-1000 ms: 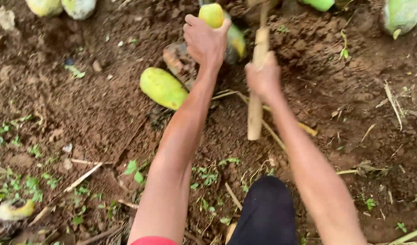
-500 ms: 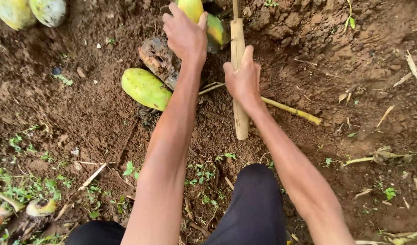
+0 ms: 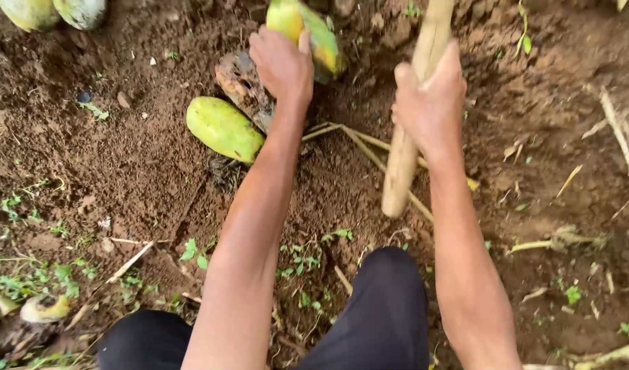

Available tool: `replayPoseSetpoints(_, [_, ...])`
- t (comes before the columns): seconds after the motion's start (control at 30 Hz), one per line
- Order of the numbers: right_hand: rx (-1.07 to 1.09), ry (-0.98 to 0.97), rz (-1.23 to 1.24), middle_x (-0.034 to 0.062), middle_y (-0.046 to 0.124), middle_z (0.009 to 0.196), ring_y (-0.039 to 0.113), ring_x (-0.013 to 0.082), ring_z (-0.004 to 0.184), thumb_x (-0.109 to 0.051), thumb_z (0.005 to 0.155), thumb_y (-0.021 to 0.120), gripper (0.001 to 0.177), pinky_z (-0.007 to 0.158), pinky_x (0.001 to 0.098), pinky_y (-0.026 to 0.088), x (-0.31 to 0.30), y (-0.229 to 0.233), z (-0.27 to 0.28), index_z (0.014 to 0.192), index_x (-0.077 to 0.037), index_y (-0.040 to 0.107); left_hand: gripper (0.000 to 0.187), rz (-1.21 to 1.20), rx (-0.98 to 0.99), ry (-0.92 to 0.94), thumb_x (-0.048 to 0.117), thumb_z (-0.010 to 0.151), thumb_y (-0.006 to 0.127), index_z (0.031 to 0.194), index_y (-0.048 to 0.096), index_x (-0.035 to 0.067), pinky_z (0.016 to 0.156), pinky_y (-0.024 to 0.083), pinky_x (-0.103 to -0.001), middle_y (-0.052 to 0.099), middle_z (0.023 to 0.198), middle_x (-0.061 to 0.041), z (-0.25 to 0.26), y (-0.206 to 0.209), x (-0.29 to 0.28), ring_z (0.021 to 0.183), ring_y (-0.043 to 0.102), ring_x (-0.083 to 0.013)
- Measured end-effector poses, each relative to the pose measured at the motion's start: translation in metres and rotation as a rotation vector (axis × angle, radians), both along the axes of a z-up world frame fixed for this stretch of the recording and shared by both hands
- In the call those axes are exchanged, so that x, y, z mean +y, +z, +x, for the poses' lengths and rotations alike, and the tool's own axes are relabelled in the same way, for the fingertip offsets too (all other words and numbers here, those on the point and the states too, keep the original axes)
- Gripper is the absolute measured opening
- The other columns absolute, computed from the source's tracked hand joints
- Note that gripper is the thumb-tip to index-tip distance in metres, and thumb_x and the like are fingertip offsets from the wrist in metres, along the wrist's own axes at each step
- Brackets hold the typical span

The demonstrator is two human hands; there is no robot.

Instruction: Picking up papayas from the ground and organizing them into a pile while clearing debris with a wooden stick.

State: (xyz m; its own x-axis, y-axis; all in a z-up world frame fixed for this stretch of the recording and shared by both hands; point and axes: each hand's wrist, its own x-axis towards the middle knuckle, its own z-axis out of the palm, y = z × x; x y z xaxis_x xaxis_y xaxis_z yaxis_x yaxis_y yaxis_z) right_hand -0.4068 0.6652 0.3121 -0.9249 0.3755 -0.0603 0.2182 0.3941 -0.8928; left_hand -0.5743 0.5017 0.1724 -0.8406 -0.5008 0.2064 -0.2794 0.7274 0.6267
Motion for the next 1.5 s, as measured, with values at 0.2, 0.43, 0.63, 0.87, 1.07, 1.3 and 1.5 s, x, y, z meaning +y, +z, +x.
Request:
replayPoseSetpoints(0.2, [-0.305, -0.005, -0.09, 0.0084, 0.061, 0.101, 0.06, 0.0143, 0.061, -0.008, 0.102, 0.054, 0.023, 0.045, 0.0231, 0.06, -0.035, -0.037, 0.035, 0.123, -0.006, 0.047, 0.087, 0.025, 0.254, -0.038, 0.028, 0.087, 0.092, 0.152, 0.035, 0.019, 0.079, 0.063, -0.026, 0.048, 0.123, -0.012, 0.018, -0.024, -0.02, 0.095, 0.064, -0.0148])
replayPoseSetpoints(0.43, [-0.123, -0.039, -0.196, 0.0065, 0.05, 0.086, 0.055, 0.0132, 0.053, -0.011, 0.1, 0.054, 0.025, 0.041, 0.0262, 0.059, -0.048, -0.121, 0.034, 0.121, -0.005, 0.042, 0.064, -0.088, 0.201, -0.077, 0.049, 0.083, 0.088, 0.126, 0.057, 0.013, 0.078, 0.056, -0.028, 0.052, 0.119, -0.012, 0.025, -0.011, -0.04, 0.097, 0.058, -0.0191])
replayPoseSetpoints(0.63, [-0.057, -0.095, -0.35, 0.0023, 0.053, 0.073, 0.052, 0.0107, 0.05, -0.009, 0.096, 0.051, 0.019, 0.043, 0.0253, 0.053, -0.048, -0.13, 0.037, 0.115, -0.009, 0.046, 0.051, 0.206, 0.165, -0.212, 0.037, 0.095, 0.069, 0.135, 0.054, 0.008, 0.101, 0.056, -0.041, 0.058, 0.127, -0.011, 0.078, 0.013, -0.068, 0.115, 0.062, -0.0198])
replayPoseSetpoints(0.87, [0.325, -0.057, -0.389, 0.009, 0.055, 0.08, 0.053, 0.0144, 0.043, 0.001, 0.094, 0.058, 0.036, 0.033, 0.026, 0.056, -0.053, -0.152, 0.035, 0.126, -0.001, 0.043, 0.054, 0.348, -0.013, -0.325, 0.029, 0.098, 0.065, 0.143, 0.047, 0.005, 0.087, 0.061, -0.031, 0.06, 0.133, -0.014, 0.183, 0.043, -0.14, 0.107, 0.065, -0.0167])
replayPoseSetpoints(1.07, [0.434, 0.081, -0.305, 0.0094, 0.054, 0.055, 0.06, 0.0173, 0.041, -0.006, 0.09, 0.058, 0.055, 0.04, 0.0292, 0.058, -0.083, -0.155, 0.05, 0.142, 0.004, 0.043, 0.062, 0.351, -0.176, -0.35, 0.029, 0.096, 0.073, 0.143, 0.049, -0.003, 0.09, 0.059, -0.046, 0.067, 0.111, -0.018, 0.259, 0.014, -0.23, 0.104, 0.071, -0.0293])
replayPoseSetpoints(1.3, [0.418, 0.453, -0.27, 0.0109, 0.054, 0.057, 0.058, 0.0175, 0.044, -0.004, 0.09, 0.058, 0.039, 0.039, 0.0313, 0.053, -0.166, -0.137, 0.081, 0.127, 0.004, 0.05, 0.073, -0.083, -0.571, -0.492, 0.05, 0.089, 0.074, 0.128, 0.056, -0.009, 0.098, 0.053, -0.061, 0.066, 0.117, -0.034, 0.318, -0.009, -0.332, 0.113, 0.064, -0.0509])
replayPoseSetpoints(1.5, [0.249, 0.674, 0.078, 0.0096, 0.057, 0.062, 0.058, 0.017, 0.047, -0.003, 0.09, 0.056, 0.028, 0.039, 0.0279, 0.05, -0.222, -0.129, 0.121, 0.117, 0.004, 0.054, 0.065, 0.098, -0.818, -0.532, 0.049, 0.097, 0.066, 0.141, 0.055, 0.003, 0.105, 0.05, -0.057, 0.063, 0.13, -0.027, 0.335, 0.027, -0.348, 0.123, 0.062, -0.0411])
